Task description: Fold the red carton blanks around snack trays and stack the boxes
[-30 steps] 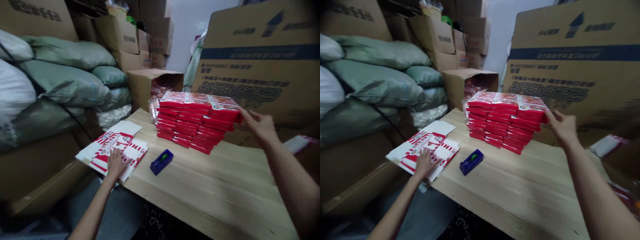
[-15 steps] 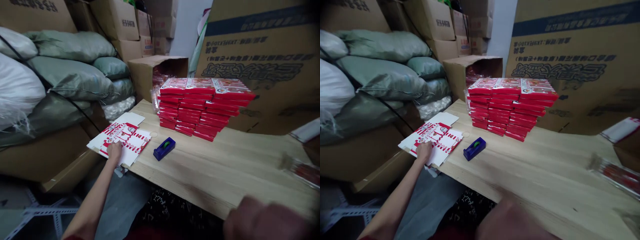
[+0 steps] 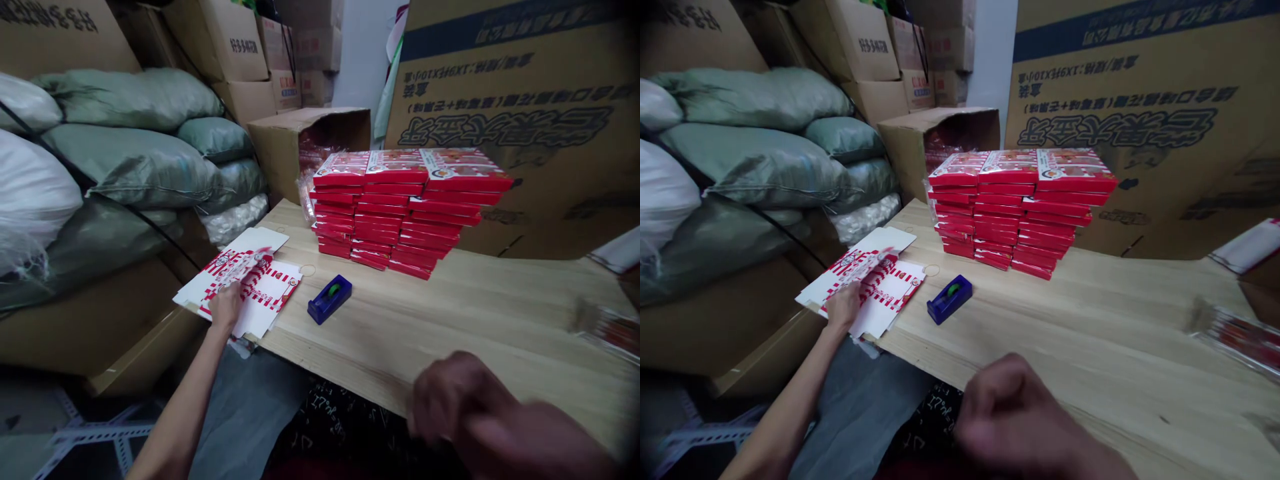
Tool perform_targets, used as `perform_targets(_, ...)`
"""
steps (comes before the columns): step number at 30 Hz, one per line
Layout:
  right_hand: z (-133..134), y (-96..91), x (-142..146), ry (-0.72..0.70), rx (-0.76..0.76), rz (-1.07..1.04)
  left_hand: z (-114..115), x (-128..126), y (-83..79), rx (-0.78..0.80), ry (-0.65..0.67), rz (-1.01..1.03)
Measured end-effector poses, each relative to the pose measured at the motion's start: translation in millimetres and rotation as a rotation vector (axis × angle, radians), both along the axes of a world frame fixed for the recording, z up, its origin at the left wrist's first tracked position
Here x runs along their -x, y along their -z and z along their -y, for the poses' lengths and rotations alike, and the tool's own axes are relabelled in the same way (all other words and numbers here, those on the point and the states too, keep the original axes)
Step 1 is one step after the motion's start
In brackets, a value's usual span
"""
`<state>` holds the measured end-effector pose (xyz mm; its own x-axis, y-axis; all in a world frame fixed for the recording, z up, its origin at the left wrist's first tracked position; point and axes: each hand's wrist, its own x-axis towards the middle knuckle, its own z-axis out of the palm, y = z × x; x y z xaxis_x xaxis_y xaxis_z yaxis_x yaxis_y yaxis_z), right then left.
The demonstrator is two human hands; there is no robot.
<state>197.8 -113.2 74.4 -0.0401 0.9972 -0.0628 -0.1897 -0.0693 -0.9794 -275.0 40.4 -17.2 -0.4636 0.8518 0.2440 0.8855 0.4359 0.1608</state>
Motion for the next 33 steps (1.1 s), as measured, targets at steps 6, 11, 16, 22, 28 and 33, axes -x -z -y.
perform_targets(6, -33, 41.0, 38, 0.071, 0.091, 0.122, 74, -64, -36.1, -0.441, 0.222, 0.834)
perform_targets(11, -21, 86.4, 68, -0.081, 0.291, -0.256, 136, -173, -2.3, 0.038, 0.370, 1.517)
perform_targets(16, 2, 106.2, 59, 0.026, 0.405, -0.226, 133, -207, -13.4, -0.223, 0.620, 0.919)
perform_targets(22, 19, 127.3, 40, -0.076, 0.266, -0.077, 99, -217, -42.5, -0.184, 1.002, 0.552)
perform_targets(28, 28, 127.3, 36, 0.026, 0.337, -0.175, 108, -240, -26.7, -0.111, 1.051, 0.720)
perform_targets(33, 23, 115.0, 26, 0.101, 0.460, -0.364, 128, -247, -11.0, -0.186, 0.812, 0.909)
